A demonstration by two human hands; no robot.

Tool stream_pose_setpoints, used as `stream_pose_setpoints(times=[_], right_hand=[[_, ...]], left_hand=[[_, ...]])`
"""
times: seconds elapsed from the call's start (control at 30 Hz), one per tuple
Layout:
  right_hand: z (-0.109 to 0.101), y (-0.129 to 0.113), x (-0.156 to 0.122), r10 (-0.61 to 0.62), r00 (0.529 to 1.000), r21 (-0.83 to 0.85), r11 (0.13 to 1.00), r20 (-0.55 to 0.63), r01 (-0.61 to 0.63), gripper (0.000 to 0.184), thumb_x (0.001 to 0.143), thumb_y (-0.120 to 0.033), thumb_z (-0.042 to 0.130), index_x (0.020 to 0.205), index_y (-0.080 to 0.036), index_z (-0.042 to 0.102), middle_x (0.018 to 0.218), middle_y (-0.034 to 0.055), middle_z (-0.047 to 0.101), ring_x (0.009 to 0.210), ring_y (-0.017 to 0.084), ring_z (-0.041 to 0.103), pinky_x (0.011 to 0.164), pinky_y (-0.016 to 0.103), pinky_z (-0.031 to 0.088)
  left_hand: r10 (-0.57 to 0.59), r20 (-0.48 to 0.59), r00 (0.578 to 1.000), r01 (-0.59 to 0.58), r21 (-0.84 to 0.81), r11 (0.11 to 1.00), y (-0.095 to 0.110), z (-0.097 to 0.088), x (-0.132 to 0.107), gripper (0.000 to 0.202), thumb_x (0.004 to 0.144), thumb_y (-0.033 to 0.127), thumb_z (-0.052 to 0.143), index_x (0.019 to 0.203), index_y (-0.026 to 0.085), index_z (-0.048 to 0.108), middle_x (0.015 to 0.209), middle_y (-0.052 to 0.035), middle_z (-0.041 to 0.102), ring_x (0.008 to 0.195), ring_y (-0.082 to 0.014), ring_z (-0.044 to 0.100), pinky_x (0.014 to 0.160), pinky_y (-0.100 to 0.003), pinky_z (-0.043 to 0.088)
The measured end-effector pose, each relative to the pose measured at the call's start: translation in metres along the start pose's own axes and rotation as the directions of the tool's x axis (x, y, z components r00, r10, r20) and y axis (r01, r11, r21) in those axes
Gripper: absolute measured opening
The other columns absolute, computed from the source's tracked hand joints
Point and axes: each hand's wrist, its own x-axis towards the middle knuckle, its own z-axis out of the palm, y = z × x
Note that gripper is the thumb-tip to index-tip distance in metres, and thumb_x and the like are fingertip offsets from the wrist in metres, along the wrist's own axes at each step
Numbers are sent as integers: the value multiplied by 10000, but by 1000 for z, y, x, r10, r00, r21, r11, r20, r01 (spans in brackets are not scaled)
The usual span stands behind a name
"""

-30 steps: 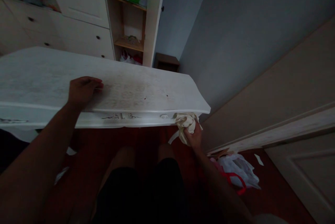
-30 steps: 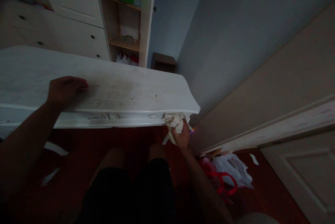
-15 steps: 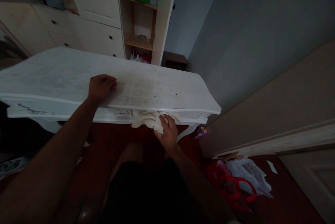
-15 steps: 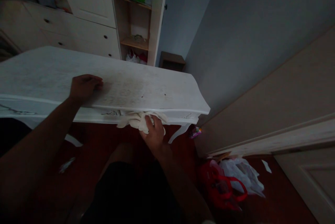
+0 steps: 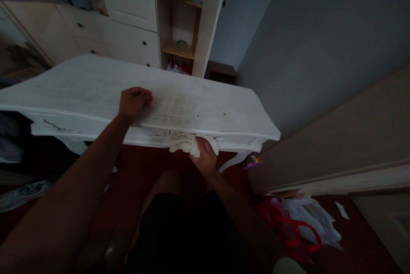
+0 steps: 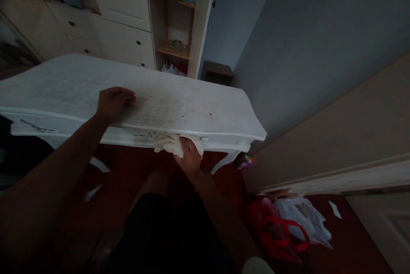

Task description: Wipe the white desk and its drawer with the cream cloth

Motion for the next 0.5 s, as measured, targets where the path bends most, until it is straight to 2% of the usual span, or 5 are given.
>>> stream_pose_setpoints(times=[0.13, 0.23, 0.33, 0.4, 0.5], right_hand=[[-18, 30, -12, -9, 997, -35, 999, -77, 7, 643, 728, -249, 625, 1355, -186, 494, 1307, 100, 566, 1228, 272, 514, 1075, 423, 408], [-30, 51, -20, -52, 999, -24, 998, -10, 52, 677, 726, -259, 624, 1382, -184, 471, 1332, 95, 563, 1228, 266, 530, 1067, 425, 421], [-46, 75, -31, -26, 999, -66, 997, 20, 27, 605, 729, -279, 624, 1323, -201, 539, 1286, 98, 601, 1179, 288, 568, 1004, 448, 468], [-61, 96, -37, 22, 999, -113, 993, -46, -27, 547, 741, -292, 616, 1277, -191, 574, 1244, 118, 623, 1141, 301, 586, 974, 464, 480], [-90, 133, -45, 82, 984, -142, 984, -160, -105, 602, 784, -338, 588, 1349, -150, 501, 1315, 147, 572, 1195, 299, 550, 1009, 484, 445]], left_hand=[[-17, 17, 1000, 17, -24, 1000, -1, 0, 2, 61, 719, 112, 599, 720, 118, 660, 629, 0, 632, 591, -105, 585, 602, -263, 513], [-8, 13, 1000, 9, -37, 999, 1, 0, 1, 57, 725, 106, 602, 723, 107, 659, 622, 6, 629, 585, -101, 585, 602, -259, 507], [-23, -4, 1000, 23, -45, 999, 6, 1, -2, 66, 727, 89, 593, 715, 99, 657, 611, 3, 623, 566, -99, 579, 600, -262, 502], [-29, -5, 1000, 29, -44, 999, 9, 1, -5, 74, 727, 74, 586, 713, 97, 655, 609, 0, 620, 559, -98, 574, 597, -263, 496], [-32, -4, 999, 32, -36, 999, 13, 2, -8, 74, 734, 76, 584, 709, 97, 651, 607, -1, 614, 551, -98, 569, 590, -262, 489]])
